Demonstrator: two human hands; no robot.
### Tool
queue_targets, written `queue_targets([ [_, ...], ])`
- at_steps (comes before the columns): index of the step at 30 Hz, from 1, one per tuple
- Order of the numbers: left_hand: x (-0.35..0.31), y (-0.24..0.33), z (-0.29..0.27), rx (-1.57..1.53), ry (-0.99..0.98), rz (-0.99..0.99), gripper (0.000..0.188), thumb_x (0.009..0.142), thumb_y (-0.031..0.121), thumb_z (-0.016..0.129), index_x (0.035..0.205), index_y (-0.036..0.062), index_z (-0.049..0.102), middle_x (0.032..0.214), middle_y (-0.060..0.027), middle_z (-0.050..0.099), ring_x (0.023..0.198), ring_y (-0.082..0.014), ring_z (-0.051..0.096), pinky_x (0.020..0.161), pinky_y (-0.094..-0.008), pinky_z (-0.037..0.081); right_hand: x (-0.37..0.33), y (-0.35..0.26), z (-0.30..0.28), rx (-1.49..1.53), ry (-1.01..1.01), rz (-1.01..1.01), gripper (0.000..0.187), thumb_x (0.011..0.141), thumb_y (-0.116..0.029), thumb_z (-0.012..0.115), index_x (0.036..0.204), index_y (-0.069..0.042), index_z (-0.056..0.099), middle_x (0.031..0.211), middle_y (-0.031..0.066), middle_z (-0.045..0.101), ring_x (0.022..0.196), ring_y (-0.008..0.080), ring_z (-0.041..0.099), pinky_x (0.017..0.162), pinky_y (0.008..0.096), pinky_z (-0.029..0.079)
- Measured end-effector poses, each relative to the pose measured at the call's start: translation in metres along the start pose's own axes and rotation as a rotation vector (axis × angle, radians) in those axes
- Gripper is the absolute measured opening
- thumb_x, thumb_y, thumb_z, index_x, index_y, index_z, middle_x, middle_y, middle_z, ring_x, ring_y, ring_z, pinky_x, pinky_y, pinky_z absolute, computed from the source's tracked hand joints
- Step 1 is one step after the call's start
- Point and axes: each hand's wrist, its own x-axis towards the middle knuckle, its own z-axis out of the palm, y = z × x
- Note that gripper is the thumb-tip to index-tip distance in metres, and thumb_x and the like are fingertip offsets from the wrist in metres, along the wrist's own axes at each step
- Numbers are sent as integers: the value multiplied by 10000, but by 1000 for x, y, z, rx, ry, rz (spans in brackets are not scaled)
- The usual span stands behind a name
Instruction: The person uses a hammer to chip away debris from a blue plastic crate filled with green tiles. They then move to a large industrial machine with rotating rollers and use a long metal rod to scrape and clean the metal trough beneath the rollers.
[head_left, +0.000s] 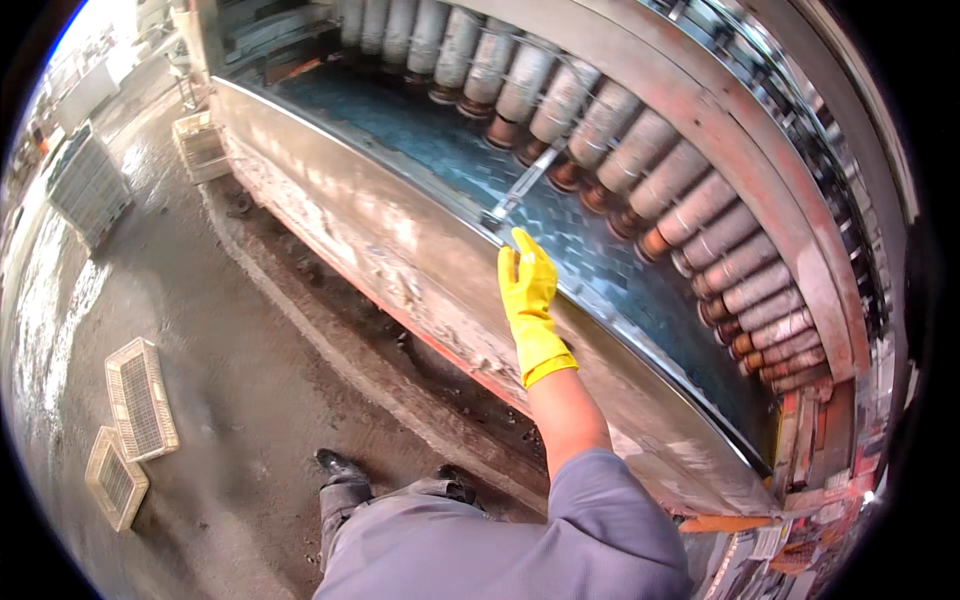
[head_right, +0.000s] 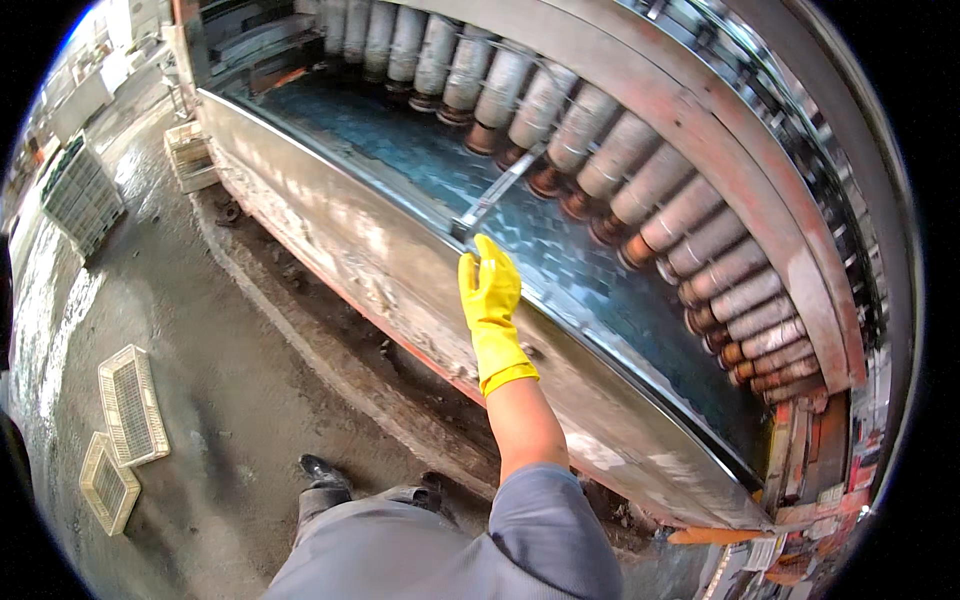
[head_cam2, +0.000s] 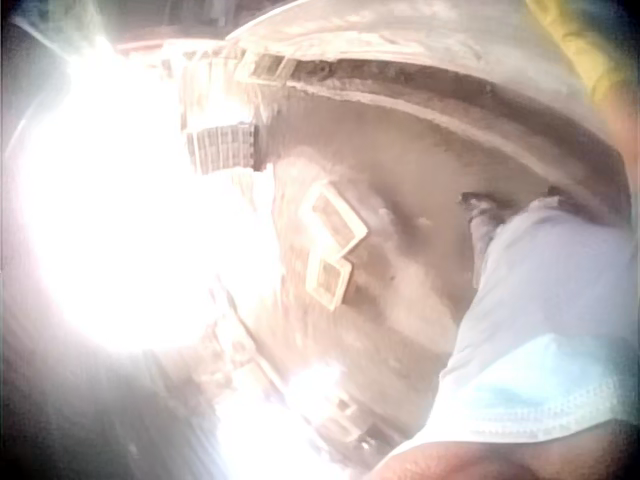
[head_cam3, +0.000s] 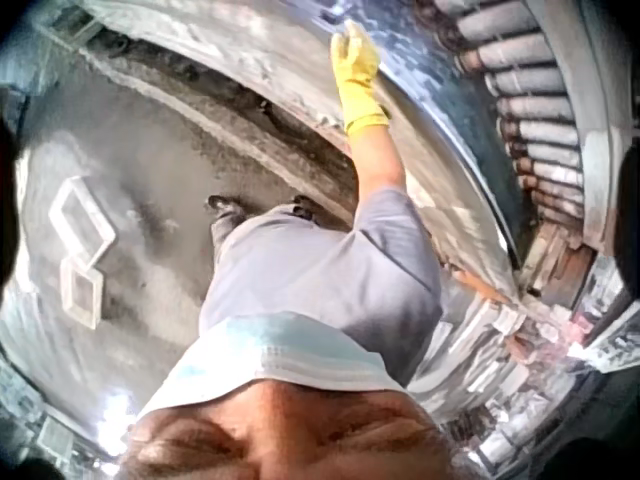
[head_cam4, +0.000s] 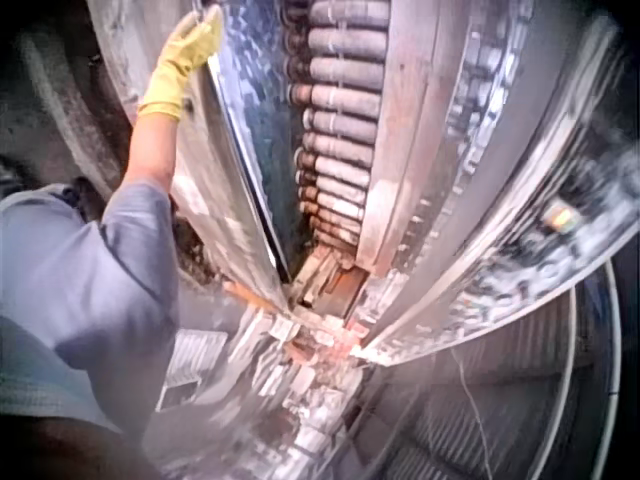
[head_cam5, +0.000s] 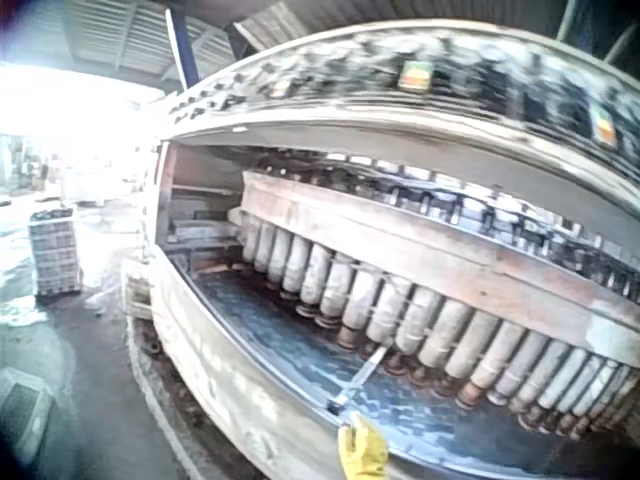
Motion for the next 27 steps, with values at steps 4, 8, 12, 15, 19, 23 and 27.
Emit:
queue_targets([
  [4,30,41,-106,-5,84,80,462,936,371,698,1173,-26,682,1060,-203,731,1001,-287,687,900,-400,526,28,-37,45,-281,-91,271,284,943,-364,639,1074,-140,755,832,135,739,736,363,697,651,486,521],
  [8,100,84,-223,28,322,243,471,943,357,692,1219,-23,656,1095,-178,727,1039,-303,682,928,-401,519,36,-28,60,-433,-60,308,325,972,-407,596,1033,-137,766,866,134,749,763,363,707,665,476,536],
  [12,102,229,-303,-168,369,336,447,970,346,680,1273,22,622,1167,-85,676,998,-193,627,884,-347,510,39,-23,58,-599,-62,256,304,977,-385,591,950,-133,761,832,131,744,728,359,700,643,476,534],
  [15,163,256,-335,-213,272,327,479,974,323,679,1334,20,588,1292,-146,641,1186,-240,598,1025,-359,466,42,-16,61,-708,-57,271,339,993,-374,554,867,-130,753,758,133,722,659,368,679,587,484,513],
  [19,196,290,-342,-59,120,294,353,931,282,720,1141,0,688,993,-81,710,909,-225,652,837,-357,529,48,-22,63,-759,-127,348,370,1005,-359,503,863,-121,749,772,140,726,699,373,687,628,492,518],
  [23,204,299,-371,98,-13,96,348,927,294,704,1116,3,687,950,-72,687,860,-215,626,788,-356,514,59,-31,70,-718,-3,536,341,1016,-340,508,920,-137,765,891,109,758,801,365,703,720,477,544],
  [27,228,334,-418,163,-27,-2,345,923,306,687,1091,5,687,907,-63,665,811,-205,601,739,-355,498,84,-57,115,-666,-32,875,343,1008,-401,563,903,-142,761,828,130,736,758,377,700,676,476,538],
])
